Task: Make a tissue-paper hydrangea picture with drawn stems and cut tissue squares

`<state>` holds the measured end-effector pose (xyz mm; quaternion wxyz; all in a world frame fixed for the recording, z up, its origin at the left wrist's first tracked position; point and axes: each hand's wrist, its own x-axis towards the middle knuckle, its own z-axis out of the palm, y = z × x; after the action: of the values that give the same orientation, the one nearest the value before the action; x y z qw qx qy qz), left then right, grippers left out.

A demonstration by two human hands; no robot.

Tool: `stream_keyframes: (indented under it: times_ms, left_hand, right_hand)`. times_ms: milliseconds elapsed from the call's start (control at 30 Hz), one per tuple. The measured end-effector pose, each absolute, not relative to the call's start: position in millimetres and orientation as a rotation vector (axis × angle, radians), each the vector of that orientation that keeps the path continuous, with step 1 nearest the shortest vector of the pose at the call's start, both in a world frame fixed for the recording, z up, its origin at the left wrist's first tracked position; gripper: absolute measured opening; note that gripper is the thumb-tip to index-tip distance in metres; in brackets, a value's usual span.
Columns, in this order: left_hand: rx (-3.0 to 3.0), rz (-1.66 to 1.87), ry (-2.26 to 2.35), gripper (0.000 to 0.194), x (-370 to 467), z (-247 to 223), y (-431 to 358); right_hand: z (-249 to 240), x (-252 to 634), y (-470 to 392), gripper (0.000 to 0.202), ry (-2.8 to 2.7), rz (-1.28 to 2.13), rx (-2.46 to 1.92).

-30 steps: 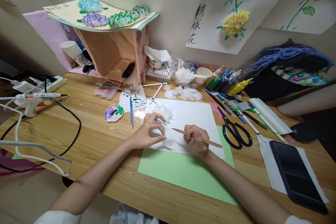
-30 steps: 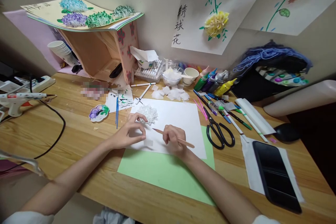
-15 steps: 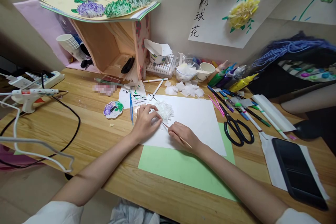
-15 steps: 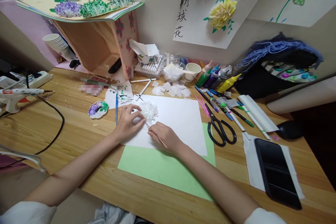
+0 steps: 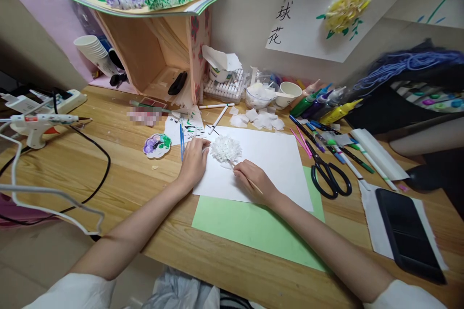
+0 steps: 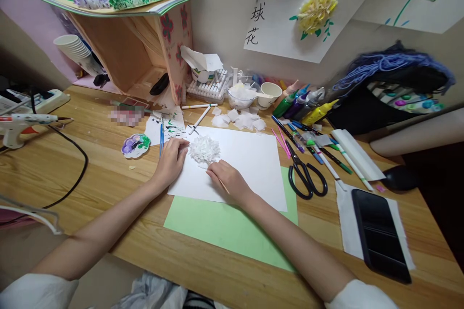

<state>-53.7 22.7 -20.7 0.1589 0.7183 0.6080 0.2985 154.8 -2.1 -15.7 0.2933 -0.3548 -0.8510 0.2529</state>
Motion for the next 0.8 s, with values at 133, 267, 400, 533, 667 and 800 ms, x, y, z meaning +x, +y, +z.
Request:
stream_keyframes:
  times_ms: [133,267,400,533,667,800]
  left_hand:
    - [2.054,0.855,1.727,0.017,-53,-21,22]
    - [2.056,0.846,1.721,0.016,-53,-20,22]
    - [2.063,0.842,1.727,0.016,-53,-20,22]
    - [2.076,0.844,1.728,0.017,-53,-22,22]
    - [2.08,0.855,1.727,0.016,-53,-24,22]
    - [2.081,0.862,1.727,0.016,-53,-25,23]
  right_hand:
    - [-10,150,2,0.026,-2.174,0.801,-1.059]
    - [3,138,10,0.032,-2.033,0.917,-1.2]
    - [12,132,18,0.035,-1.948,1.01,-1.258]
    - [9,140,14,0.036,-1.889,0.979,-1.198]
    - [2,149,4,0.037,-1.981,0.88,-1.13]
    - [-3,149,4,0.036,-2.069,0.853,-1.099]
